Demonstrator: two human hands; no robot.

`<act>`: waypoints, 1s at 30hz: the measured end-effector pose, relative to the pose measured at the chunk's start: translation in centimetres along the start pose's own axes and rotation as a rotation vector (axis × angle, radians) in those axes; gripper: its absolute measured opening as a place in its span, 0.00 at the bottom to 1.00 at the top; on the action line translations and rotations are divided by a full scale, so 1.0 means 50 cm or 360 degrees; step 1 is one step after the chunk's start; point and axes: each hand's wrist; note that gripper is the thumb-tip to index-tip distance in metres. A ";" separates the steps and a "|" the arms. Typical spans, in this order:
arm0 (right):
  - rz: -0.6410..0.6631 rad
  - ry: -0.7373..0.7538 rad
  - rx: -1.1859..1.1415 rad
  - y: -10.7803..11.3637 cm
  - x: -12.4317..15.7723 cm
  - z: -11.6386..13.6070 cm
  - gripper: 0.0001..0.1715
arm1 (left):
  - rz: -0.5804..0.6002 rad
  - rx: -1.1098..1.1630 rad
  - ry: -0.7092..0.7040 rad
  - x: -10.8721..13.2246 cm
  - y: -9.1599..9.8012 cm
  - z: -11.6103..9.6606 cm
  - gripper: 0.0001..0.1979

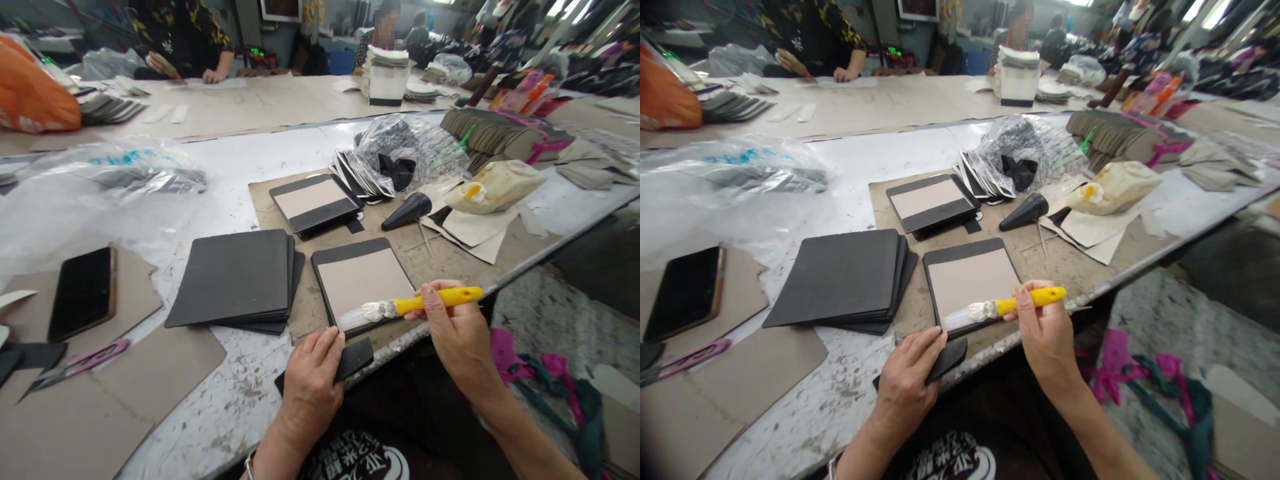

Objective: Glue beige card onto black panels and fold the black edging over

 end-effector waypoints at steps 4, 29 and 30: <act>-0.0088 0.0007 0.0257 0.050 -0.023 -0.019 0.14 | -0.0010 -0.0021 -0.0017 0.007 -0.006 0.005 0.24; 0.0858 0.0188 0.1188 0.056 -0.123 -0.120 0.15 | -0.0092 -0.0070 -0.0189 0.023 -0.029 0.040 0.24; 0.0903 0.0120 0.1177 0.052 -0.124 -0.126 0.15 | -0.0092 -0.0041 -0.0190 0.023 -0.031 0.043 0.24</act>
Point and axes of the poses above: each hand's wrist, its own x-axis away from the middle knuckle, its own y-axis out of the back of the hand, z = x × y, and after that the axes turned 7 degrees about y, right-handed
